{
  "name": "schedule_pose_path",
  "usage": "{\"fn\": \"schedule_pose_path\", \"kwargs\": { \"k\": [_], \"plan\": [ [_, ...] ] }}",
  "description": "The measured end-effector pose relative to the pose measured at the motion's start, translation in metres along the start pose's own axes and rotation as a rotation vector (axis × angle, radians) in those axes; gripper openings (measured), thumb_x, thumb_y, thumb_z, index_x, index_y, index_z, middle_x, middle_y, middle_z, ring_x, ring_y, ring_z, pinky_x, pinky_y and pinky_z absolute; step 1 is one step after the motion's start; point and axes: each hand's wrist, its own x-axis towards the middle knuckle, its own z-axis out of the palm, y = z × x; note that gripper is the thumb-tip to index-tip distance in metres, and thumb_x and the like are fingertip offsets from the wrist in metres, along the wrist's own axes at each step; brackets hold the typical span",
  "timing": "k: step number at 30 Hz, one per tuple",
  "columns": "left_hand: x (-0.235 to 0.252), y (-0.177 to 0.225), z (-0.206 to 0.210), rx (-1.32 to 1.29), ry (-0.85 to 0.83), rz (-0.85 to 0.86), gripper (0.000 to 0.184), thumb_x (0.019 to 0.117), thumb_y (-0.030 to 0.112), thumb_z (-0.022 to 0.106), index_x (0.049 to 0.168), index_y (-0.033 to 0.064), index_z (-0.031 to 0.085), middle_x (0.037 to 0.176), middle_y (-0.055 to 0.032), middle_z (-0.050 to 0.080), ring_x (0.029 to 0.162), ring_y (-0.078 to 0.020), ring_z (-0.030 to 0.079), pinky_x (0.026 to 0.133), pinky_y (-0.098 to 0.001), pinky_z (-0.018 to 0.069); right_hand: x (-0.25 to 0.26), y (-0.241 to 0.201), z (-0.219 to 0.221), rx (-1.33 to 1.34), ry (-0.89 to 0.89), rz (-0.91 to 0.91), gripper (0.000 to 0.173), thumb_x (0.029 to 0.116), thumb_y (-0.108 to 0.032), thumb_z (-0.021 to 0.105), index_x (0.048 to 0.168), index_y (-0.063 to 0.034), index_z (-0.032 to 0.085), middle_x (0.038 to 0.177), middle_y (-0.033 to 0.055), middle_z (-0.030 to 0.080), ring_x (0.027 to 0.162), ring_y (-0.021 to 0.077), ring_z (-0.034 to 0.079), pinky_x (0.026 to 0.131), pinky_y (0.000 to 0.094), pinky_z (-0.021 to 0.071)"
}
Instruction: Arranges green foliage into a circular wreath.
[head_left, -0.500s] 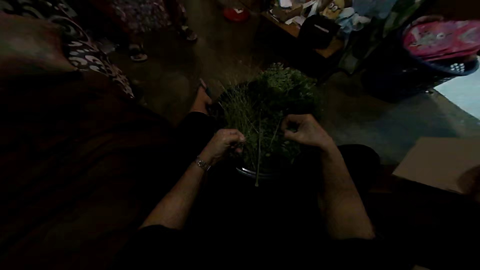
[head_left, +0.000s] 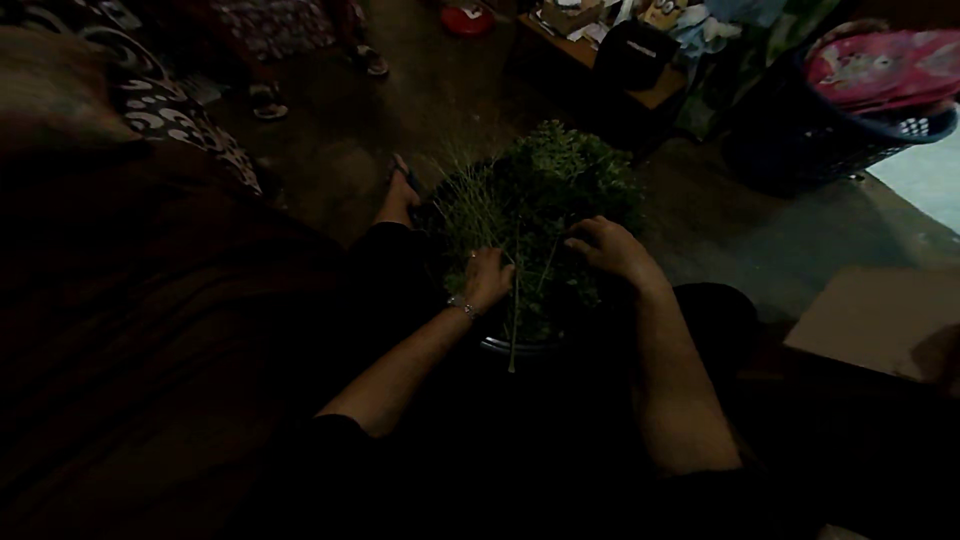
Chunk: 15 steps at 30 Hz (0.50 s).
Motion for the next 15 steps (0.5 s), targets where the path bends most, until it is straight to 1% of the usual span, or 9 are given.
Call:
{"fn": "schedule_pose_path", "kwargs": {
  "k": [1,3,4,5,7,10,11,12,15],
  "plan": [
    [0.001,0.006,0.002,-0.056,-0.071,-0.053,0.050,0.1076,0.031,0.053,0.142,-0.0056,0.051,0.130,-0.0278,0.061,0.123,-0.0415,0.059,0.107,-0.0561,0.0459,0.001,0.001,0.000,0.004,-0.010,0.010,0.034,0.1047,-0.028,0.061,0.127,-0.0032,0.066,0.126,0.0229,0.063,0.112,0.0413,0.063,0.095,0.0612,0.0504],
    [0.006,0.010,0.007,-0.147,-0.252,-0.149,0.051,0.1090,0.036,0.049,0.137,-0.0069,0.054,0.126,-0.0297,0.062,0.119,-0.0418,0.062,0.104,-0.0576,0.0467,0.001,-0.001,-0.001,0.008,-0.037,0.042,0.035,0.1049,-0.029,0.061,0.128,-0.0038,0.066,0.126,0.0219,0.063,0.112,0.0399,0.064,0.096,0.0607,0.0502],
    [0.009,0.009,0.010,-0.171,-0.320,-0.161,0.048,0.1098,0.034,0.047,0.132,-0.0070,0.058,0.124,-0.0277,0.064,0.116,-0.0384,0.063,0.103,-0.0549,0.0471,0.002,-0.002,-0.002,0.005,-0.052,0.058,0.035,0.1050,-0.030,0.061,0.129,-0.0045,0.066,0.127,0.0214,0.064,0.113,0.0392,0.064,0.097,0.0602,0.0501],
    [0.011,0.008,0.012,-0.196,-0.364,-0.157,0.043,0.1105,0.030,0.046,0.127,-0.0059,0.061,0.120,-0.0233,0.066,0.109,-0.0313,0.065,0.100,-0.0488,0.0489,0.003,-0.002,-0.002,0.006,-0.063,0.066,0.035,0.1051,-0.030,0.060,0.129,-0.0043,0.066,0.126,0.0216,0.064,0.113,0.0391,0.064,0.097,0.0603,0.0496],
    [0.007,0.012,0.010,-0.284,-0.366,-0.155,0.032,0.1098,0.021,0.047,0.121,-0.0037,0.064,0.111,-0.0147,0.067,0.093,-0.0173,0.062,0.089,-0.0363,0.0502,0.004,-0.002,-0.003,0.005,-0.067,0.074,0.035,0.1057,-0.030,0.059,0.129,-0.0046,0.066,0.125,0.0217,0.065,0.113,0.0391,0.064,0.098,0.0606,0.0495],
    [-0.011,0.022,-0.008,-0.397,-0.299,-0.173,0.028,0.1078,0.017,0.052,0.124,-0.0040,0.061,0.109,-0.0140,0.068,0.092,-0.0148,0.063,0.088,-0.0331,0.0514,0.007,0.000,-0.002,-0.003,-0.029,0.102,0.033,0.1073,-0.028,0.056,0.127,-0.0036,0.067,0.124,0.0222,0.066,0.114,0.0404,0.065,0.098,0.0621,0.0493],
    [-0.018,0.024,-0.015,-0.430,-0.264,-0.167,0.027,0.1072,0.016,0.054,0.124,-0.0040,0.061,0.106,-0.0128,0.068,0.088,-0.0131,0.063,0.084,-0.0309,0.0523,0.009,-0.001,-0.002,-0.006,-0.016,0.123,0.032,0.1079,-0.027,0.054,0.127,-0.0038,0.066,0.125,0.0217,0.066,0.115,0.0400,0.064,0.098,0.0620,0.0492],
    [-0.023,0.025,-0.020,-0.458,-0.233,-0.151,0.025,0.1066,0.015,0.055,0.123,-0.0042,0.061,0.103,-0.0120,0.068,0.085,-0.0116,0.063,0.081,-0.0289,0.0532,0.011,-0.001,-0.001,-0.010,0.004,0.135,0.032,0.1084,-0.025,0.053,0.129,-0.0040,0.066,0.127,0.0214,0.065,0.117,0.0398,0.064,0.099,0.0620,0.0491],
    [-0.036,0.025,-0.037,-0.486,-0.188,-0.072,0.026,0.1060,0.013,0.056,0.123,-0.0059,0.059,0.101,-0.0119,0.067,0.082,-0.0100,0.064,0.078,-0.0263,0.0553,0.017,-0.004,0.001,0.005,0.093,0.107,0.034,0.1094,-0.021,0.050,0.137,-0.0056,0.062,0.133,0.0213,0.064,0.121,0.0409,0.063,0.102,0.0619,0.0479]
  ]
}}
